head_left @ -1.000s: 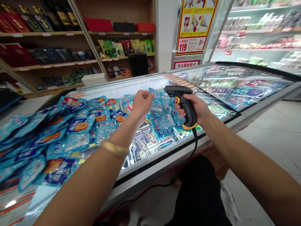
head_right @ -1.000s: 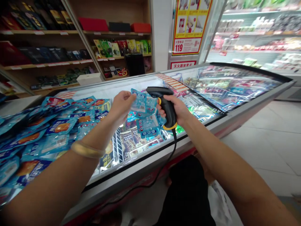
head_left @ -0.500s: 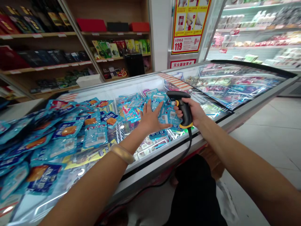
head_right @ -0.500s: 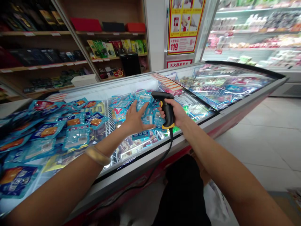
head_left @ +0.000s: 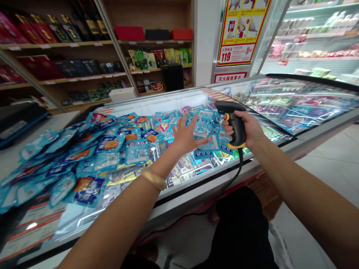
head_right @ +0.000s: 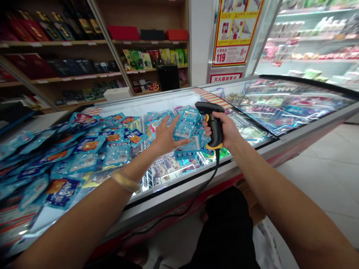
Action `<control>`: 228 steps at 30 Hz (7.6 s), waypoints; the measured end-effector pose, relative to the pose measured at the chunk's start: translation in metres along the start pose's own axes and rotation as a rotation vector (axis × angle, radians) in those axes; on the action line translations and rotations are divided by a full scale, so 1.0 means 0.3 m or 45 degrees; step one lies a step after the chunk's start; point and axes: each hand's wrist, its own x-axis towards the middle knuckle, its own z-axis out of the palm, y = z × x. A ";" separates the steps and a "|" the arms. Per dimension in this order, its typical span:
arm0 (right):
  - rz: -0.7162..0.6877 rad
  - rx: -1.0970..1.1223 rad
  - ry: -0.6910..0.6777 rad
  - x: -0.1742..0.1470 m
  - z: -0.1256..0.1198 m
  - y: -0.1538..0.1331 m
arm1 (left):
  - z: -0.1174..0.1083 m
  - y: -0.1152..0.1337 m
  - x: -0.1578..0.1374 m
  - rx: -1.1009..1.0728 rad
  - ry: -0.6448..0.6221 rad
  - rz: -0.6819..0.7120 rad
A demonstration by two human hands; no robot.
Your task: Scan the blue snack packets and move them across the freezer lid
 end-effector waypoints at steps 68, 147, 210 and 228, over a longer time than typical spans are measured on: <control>0.449 -0.360 -0.672 0.084 0.295 0.259 | -0.289 -0.368 -0.189 -0.581 0.641 -0.443; -0.018 -0.142 -0.282 0.041 0.119 0.069 | -0.211 -0.283 -0.089 0.530 0.047 -0.196; 0.240 -0.174 -0.550 0.069 0.219 0.219 | -0.198 -0.260 -0.171 -0.499 0.087 -0.389; -0.124 0.063 0.187 -0.008 -0.056 0.003 | 0.038 0.160 0.119 -0.138 -0.081 0.076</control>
